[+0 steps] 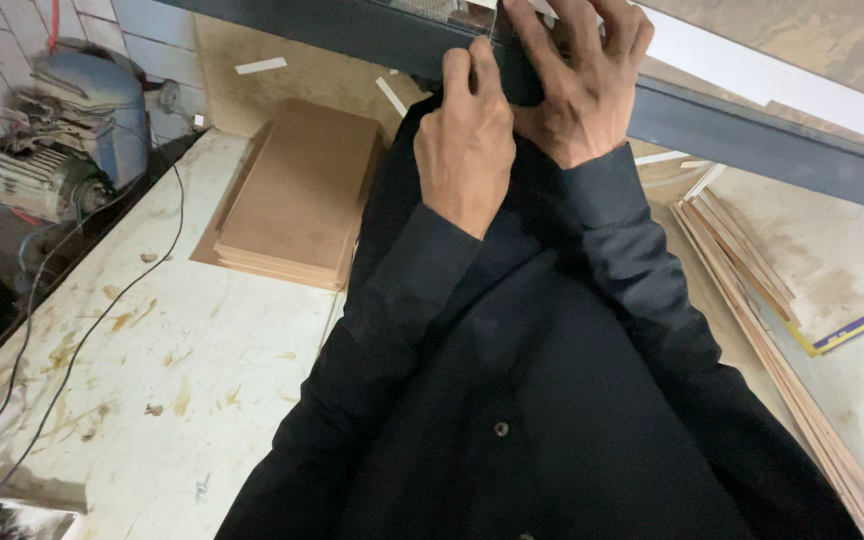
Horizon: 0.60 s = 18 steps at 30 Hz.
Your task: The person cuts thin wooden strips with a utility knife and presses white strips into the inner edges of a glass window frame, aligning them along the frame border. They reposition the frame, press the strips into place, and briefly handle a tape dispenser on the workbench.
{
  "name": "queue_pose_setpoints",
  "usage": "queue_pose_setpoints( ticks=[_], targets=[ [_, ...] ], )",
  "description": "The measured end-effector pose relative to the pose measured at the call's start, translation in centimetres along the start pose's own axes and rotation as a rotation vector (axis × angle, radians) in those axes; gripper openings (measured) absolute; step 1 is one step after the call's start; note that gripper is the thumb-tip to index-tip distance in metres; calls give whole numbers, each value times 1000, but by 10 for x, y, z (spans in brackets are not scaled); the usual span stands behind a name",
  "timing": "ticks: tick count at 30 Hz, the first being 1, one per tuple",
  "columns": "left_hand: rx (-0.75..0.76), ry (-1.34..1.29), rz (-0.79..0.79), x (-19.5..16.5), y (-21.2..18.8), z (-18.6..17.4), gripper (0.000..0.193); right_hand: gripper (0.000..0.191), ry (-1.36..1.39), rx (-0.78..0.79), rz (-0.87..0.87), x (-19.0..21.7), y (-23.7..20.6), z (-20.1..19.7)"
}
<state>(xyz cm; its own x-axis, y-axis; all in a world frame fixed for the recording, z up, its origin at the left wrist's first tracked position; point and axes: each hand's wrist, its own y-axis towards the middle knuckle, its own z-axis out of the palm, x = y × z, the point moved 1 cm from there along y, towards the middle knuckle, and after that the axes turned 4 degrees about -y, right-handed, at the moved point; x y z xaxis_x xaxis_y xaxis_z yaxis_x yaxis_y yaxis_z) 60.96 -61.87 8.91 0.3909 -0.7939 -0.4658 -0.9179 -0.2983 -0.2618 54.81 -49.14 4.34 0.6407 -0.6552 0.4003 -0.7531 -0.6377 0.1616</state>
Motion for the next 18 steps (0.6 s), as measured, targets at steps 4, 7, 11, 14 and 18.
queue_pose_setpoints(
  ticks=[4,7,11,14,18],
  targets=[
    [0,-11,-10,1,-1,-2,51,76,-3,-8,-20,1,2,-3],
    [-45,-164,22,7,-5,-7,52,79,-25,-29,-49,-2,6,-4],
    [-171,-210,73,21,-15,-14,47,83,188,-7,-13,-9,4,-7],
    [-211,-277,59,44,-12,-21,43,59,328,-124,82,-14,-2,-9],
    [-224,-299,26,71,-13,-34,41,48,100,-93,241,-29,-6,-4]
  ],
)
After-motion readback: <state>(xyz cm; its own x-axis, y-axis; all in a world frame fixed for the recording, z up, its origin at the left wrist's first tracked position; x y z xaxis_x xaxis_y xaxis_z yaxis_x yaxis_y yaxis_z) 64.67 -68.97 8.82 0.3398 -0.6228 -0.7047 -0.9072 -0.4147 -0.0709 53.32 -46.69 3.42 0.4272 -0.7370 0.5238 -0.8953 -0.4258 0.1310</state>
